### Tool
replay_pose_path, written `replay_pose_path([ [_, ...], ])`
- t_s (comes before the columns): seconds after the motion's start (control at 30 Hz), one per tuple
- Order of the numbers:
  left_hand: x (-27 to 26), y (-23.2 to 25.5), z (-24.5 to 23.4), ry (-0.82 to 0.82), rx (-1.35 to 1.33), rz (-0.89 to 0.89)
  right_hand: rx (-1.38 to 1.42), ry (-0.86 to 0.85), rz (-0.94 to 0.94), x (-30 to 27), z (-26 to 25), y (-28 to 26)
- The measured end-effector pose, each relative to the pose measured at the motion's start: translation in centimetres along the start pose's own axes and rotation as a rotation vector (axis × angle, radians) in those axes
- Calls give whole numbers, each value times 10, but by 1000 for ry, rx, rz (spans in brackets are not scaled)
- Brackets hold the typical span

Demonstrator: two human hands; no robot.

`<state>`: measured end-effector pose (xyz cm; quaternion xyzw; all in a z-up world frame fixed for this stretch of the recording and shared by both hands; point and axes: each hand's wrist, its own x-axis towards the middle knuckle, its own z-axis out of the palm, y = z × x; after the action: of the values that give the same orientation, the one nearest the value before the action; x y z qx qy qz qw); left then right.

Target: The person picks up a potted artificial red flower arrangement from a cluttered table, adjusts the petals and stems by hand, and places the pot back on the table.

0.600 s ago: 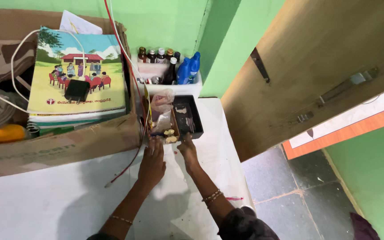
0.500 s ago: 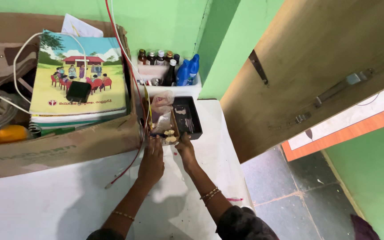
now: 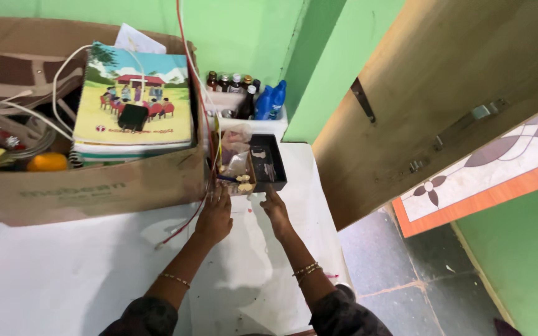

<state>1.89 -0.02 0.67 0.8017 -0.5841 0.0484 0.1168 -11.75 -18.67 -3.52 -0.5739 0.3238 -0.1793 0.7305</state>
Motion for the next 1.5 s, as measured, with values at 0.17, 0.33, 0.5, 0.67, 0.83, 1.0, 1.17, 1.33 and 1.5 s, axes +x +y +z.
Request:
replay_pose_path([
  [0.17, -34, 10, -50, 359, -204, 67, -218, 6, -327, -24, 39, -23],
  [0.33, -62, 5, -134, 484, -110, -93, -755, -56, -797, -86, 127, -95],
  [0.5, -70, -44, -187, 522, 19, -337, -1080, -131, -1251, -94, 216, -152],
  [0.67, -93, -83, -200, 430, 121, -411, -1284, -156, -1169, -82, 271, -168],
  [0.83, -121, -103, -210, 323, 209, -475, -1340, 49, -1237, -84, 279, -154],
  [1.0, -153, -132, -226, 380, 333, -523, -1253, 54, -1213, -86, 279, -149],
  [1.17, -180, -170, -240, 425, 285, -643, -1251, 73, -1241, -88, 278, -147],
  [1.33, -198, -208, -243, 515, 280, -656, -1246, 109, -1214, -88, 282, -144],
  [1.5, -209, -231, -252, 458, 258, -629, -1257, 233, -1152, -87, 293, -133],
])
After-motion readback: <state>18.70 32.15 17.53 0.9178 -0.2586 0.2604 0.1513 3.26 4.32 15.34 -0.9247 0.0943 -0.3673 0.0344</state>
